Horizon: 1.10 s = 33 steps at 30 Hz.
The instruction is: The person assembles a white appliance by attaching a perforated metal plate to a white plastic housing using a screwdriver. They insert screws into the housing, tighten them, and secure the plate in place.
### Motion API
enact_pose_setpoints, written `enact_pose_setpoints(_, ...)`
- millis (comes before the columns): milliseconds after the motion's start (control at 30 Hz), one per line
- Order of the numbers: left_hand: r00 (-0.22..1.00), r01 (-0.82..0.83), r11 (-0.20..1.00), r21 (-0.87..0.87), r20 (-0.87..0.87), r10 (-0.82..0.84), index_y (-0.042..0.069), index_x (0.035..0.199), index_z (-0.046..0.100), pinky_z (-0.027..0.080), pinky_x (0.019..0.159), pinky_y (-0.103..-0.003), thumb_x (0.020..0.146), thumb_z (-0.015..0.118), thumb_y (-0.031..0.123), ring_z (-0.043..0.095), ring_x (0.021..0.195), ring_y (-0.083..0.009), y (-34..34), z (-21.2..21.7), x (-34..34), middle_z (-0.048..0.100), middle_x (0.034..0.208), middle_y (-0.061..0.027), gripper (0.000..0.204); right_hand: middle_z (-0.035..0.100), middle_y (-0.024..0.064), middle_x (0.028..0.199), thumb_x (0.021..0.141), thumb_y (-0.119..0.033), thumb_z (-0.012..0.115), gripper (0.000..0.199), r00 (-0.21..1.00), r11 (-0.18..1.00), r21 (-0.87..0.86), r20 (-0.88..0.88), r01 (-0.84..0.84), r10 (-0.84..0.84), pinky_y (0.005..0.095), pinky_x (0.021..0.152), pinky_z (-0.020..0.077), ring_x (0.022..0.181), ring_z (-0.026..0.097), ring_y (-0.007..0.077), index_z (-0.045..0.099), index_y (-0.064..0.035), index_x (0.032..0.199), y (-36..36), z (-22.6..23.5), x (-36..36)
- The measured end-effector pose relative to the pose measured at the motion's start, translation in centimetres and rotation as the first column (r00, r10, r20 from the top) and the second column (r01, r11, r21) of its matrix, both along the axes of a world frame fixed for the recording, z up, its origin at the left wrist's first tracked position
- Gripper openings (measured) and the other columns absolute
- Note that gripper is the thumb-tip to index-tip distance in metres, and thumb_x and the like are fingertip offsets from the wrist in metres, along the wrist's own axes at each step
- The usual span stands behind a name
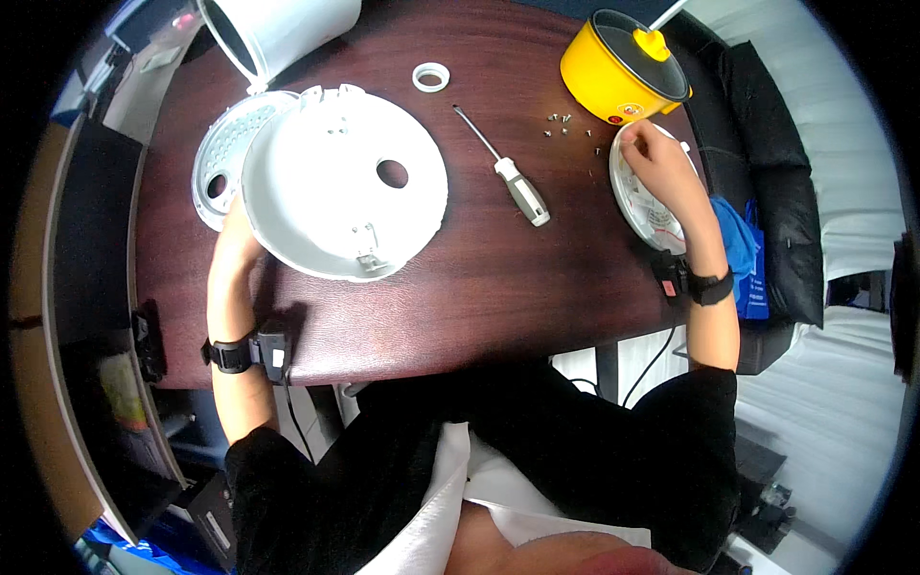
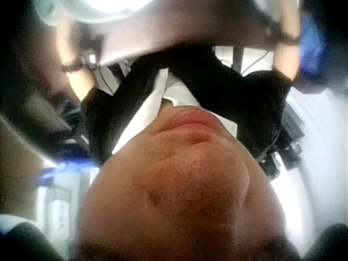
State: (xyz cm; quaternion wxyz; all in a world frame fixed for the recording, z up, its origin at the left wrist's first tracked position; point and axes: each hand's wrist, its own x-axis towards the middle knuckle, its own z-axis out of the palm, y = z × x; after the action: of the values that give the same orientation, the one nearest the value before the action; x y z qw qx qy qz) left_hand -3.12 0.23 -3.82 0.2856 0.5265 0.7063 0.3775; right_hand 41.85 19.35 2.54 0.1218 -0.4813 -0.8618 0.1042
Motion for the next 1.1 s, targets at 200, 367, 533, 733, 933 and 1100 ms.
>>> enact_pose_setpoints(200, 0.963, -0.226, 0.973, -0.037, 0.144, 0.229, -0.004, 0.108, 0.060, 0.048, 0.069, -0.025, 0.087, 0.056, 0.019, 0.062, 0.079, -0.0159, -0.9, 1.9, -3.8, 0.065, 0.090, -0.0091, 0.032, 0.054, 0.0074, 0.071, 0.085, -0.013, 0.058, 0.019, 0.927, 0.980, -0.090, -0.316, 0.180, -0.200, 0.0282, 0.057, 0.0418, 0.063, 0.053, 0.0151, 0.053, -0.0046, 0.102, -4.7, -1.3, 4.6)
enact_pose_setpoints(367, 0.750, -0.056, 0.979, 0.195, -0.639, 0.170, -0.002, 0.112, 0.056, 0.044, 0.088, -0.036, 0.085, 0.059, 0.025, 0.057, 0.102, -0.0313, 3.0, 8.3, 2.9, 0.058, 0.110, -0.0191, 0.038, 0.057, 0.0075, 0.074, 0.084, -0.009, 0.059, 0.022, 0.818, 0.944, -0.090, -0.476, 0.318, -0.321, 0.0277, 0.059, 0.0445, 0.065, 0.056, 0.0146, 0.054, -0.0056, 0.105, -9.1, -3.7, 7.9)
enact_pose_setpoints(533, 0.735, 0.389, 0.920, -0.038, -0.590, -0.335, -0.003, 0.124, 0.046, 0.040, 0.096, -0.036, 0.080, 0.064, 0.045, 0.050, 0.115, -0.0320, 8.6, 10.3, 17.3, 0.049, 0.125, -0.0222, 0.068, 0.059, 0.0095, 0.091, 0.087, -0.005, 0.056, 0.016, 0.681, 0.942, 0.028, -0.698, 0.335, -0.221, 0.0258, 0.077, 0.0442, 0.082, 0.057, 0.0151, 0.054, 0.0017, 0.101, -11.0, -6.6, 9.8)
enact_pose_setpoints(733, 0.625, 0.340, 0.787, -0.515, -0.501, -0.598, -0.007, 0.132, 0.031, 0.042, 0.095, -0.042, 0.072, 0.060, 0.065, 0.047, 0.116, -0.0441, 18.7, 5.1, 27.8, 0.035, 0.130, -0.0331, 0.099, 0.057, 0.0087, 0.096, 0.087, -0.001, 0.051, 0.017, 0.598, 0.939, 0.063, -0.785, 0.339, -0.163, 0.0252, 0.080, 0.0425, 0.087, 0.054, 0.0145, 0.051, 0.0020, 0.103, -12.5, -7.1, 12.5)
enact_pose_setpoints(933, 0.581, 0.266, 0.833, -0.485, -0.609, -0.540, 0.002, 0.134, 0.030, 0.045, 0.090, -0.043, 0.073, 0.058, 0.066, 0.050, 0.113, -0.0406, 22.3, 3.0, 30.9, 0.033, 0.130, -0.0274, 0.093, 0.056, 0.0091, 0.095, 0.089, -0.002, 0.047, 0.019, 0.414, 0.873, 0.012, -0.884, 0.488, -0.219, 0.0247, 0.078, 0.0419, 0.084, 0.052, 0.0139, 0.048, 0.0014, 0.107, -13.6, -6.6, 15.9)
enact_pose_setpoints(1100, 0.548, 0.307, 0.851, -0.427, -0.651, -0.525, 0.001, 0.131, 0.032, 0.044, 0.091, -0.043, 0.078, 0.056, 0.058, 0.054, 0.108, -0.0391, 23.4, 1.4, 31.8, 0.037, 0.127, -0.0272, 0.082, 0.055, 0.0087, 0.090, 0.089, -0.003, 0.045, 0.018, 0.395, 0.854, 0.036, -0.896, 0.518, -0.201, 0.0250, 0.076, 0.0413, 0.082, 0.051, 0.0145, 0.048, 0.0009, 0.107, -13.7, -7.1, 17.5)
